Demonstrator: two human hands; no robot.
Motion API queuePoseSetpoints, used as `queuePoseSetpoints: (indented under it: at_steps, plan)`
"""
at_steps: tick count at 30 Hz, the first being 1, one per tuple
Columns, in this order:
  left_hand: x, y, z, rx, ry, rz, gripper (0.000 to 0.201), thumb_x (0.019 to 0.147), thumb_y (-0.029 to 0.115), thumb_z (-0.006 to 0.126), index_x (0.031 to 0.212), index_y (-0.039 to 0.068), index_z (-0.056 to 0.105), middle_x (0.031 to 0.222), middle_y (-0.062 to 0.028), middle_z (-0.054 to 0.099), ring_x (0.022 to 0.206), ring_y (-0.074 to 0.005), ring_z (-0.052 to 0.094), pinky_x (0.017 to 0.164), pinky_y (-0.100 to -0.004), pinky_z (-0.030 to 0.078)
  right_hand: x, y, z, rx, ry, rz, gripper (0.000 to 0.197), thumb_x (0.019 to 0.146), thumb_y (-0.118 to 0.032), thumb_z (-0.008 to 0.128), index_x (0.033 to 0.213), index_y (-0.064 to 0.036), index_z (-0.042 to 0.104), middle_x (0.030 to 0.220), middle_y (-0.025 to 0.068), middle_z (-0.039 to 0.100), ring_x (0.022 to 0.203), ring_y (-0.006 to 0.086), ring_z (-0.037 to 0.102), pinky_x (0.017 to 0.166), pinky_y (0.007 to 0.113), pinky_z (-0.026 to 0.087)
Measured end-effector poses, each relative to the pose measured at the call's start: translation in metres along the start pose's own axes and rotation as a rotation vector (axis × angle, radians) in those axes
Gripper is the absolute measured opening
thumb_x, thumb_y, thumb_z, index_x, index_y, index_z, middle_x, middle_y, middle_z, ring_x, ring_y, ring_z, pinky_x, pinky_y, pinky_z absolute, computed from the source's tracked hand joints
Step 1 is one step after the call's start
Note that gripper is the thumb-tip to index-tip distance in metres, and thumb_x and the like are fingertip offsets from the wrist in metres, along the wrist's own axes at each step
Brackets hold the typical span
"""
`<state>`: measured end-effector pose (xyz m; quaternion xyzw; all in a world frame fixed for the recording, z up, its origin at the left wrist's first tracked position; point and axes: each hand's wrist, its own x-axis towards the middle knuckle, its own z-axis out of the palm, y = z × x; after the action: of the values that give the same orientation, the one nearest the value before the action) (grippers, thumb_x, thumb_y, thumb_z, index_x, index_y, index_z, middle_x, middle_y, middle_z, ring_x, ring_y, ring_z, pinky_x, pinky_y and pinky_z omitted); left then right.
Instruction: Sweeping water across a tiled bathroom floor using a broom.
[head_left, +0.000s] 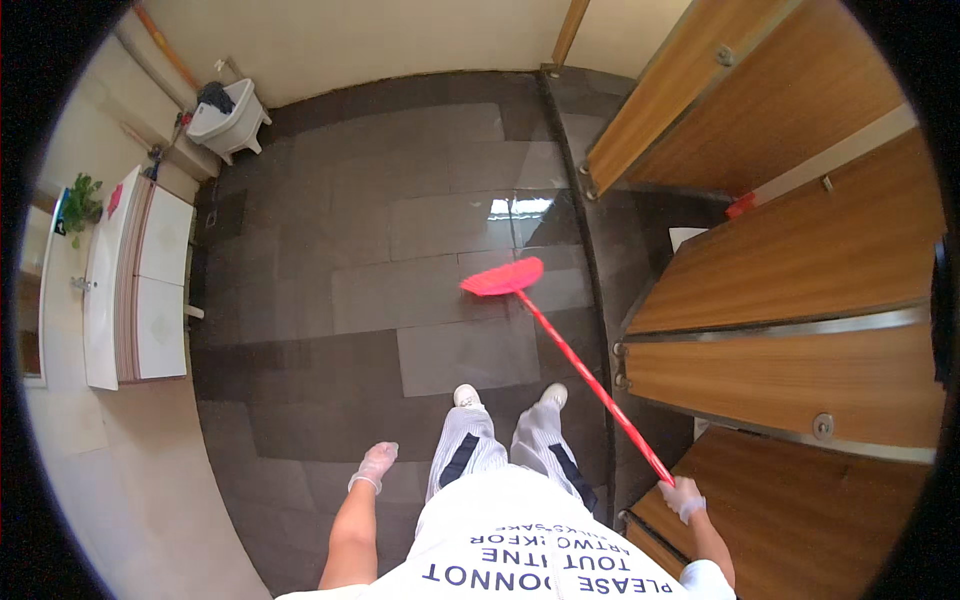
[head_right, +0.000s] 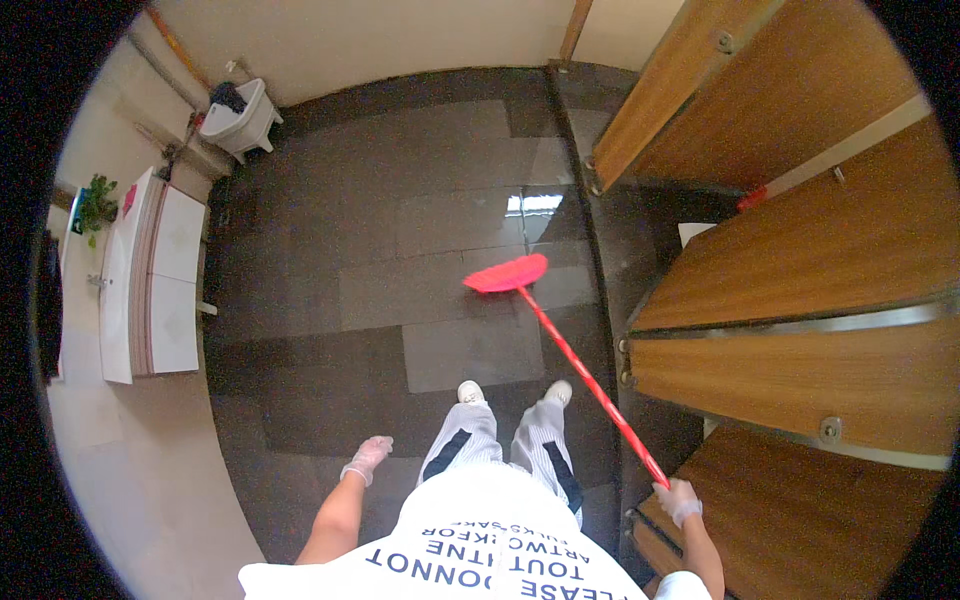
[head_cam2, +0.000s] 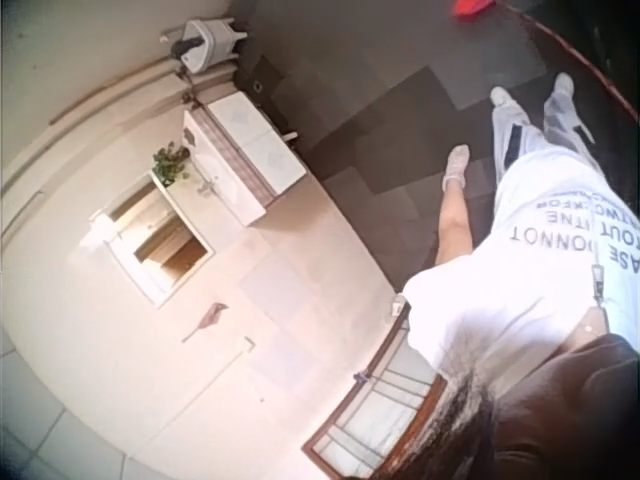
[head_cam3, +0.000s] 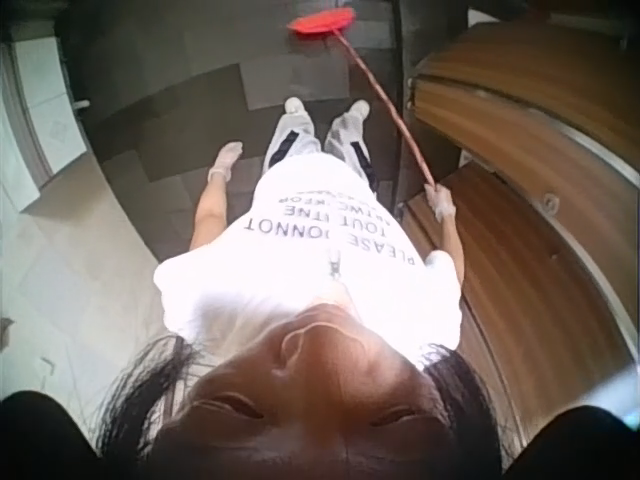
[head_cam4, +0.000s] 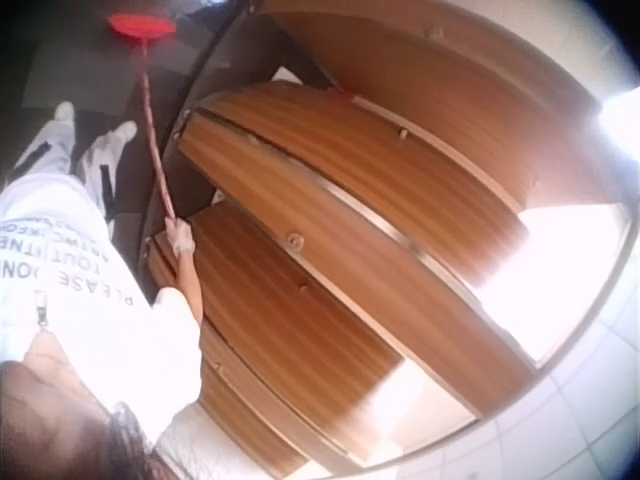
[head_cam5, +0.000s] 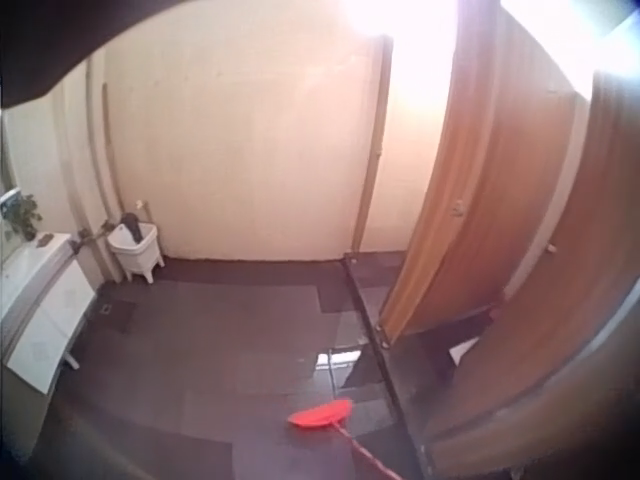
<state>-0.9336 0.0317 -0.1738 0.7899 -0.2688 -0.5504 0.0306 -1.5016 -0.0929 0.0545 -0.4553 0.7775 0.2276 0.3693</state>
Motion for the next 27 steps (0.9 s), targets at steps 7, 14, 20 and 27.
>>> queuePoseSetpoints:
  at_steps: [7,14,20,27]
  plan:
    - [0.006,0.076,-0.014,-0.095,0.034,0.020,0.037,0.076,0.032,0.040,0.089,0.001,0.054,0.089,-0.0142,0.056,0.085,-0.0252,0.052,0.076,-0.0319,0.038,0.070,0.004,-0.051,-0.479,-0.190,0.182,0.031,0.073,-0.031,0.048,0.078,-0.0019,0.058,0.075,0.0150,0.059,0.070,0.0249,0.059,0.061,0.033,0.046]
    - [-0.017,0.088,0.010,-0.509,0.221,-0.141,0.028,0.075,0.028,0.049,0.086,0.003,0.057,0.075,-0.0020,0.055,0.068,-0.0101,0.048,0.065,-0.0250,0.040,0.227,-0.131,-0.128,-1.314,-0.378,-0.506,0.031,0.072,-0.023,0.049,0.098,-0.0059,0.054,0.101,0.0133,0.053,0.094,0.0250,0.052,0.074,0.035,0.044]
    - [-0.023,0.118,0.075,-0.251,0.117,-0.244,0.031,0.076,0.028,0.043,0.092,0.005,0.055,0.090,-0.0138,0.057,0.083,-0.0215,0.055,0.072,-0.0311,0.042,0.302,-0.352,-0.182,-0.849,-0.037,-0.645,0.026,0.070,-0.020,0.047,0.085,-0.0014,0.057,0.087,0.0188,0.057,0.081,0.0265,0.056,0.072,0.035,0.045]
    - [0.002,0.245,0.107,-0.206,-0.010,-0.207,0.035,0.076,0.030,0.039,0.092,0.003,0.055,0.095,-0.0150,0.056,0.088,-0.0264,0.052,0.075,-0.0328,0.039,0.310,-0.345,-0.301,-0.491,-0.067,-0.452,0.035,0.073,-0.034,0.047,0.086,-0.0033,0.057,0.089,0.0166,0.056,0.086,0.0298,0.054,0.073,0.036,0.042]
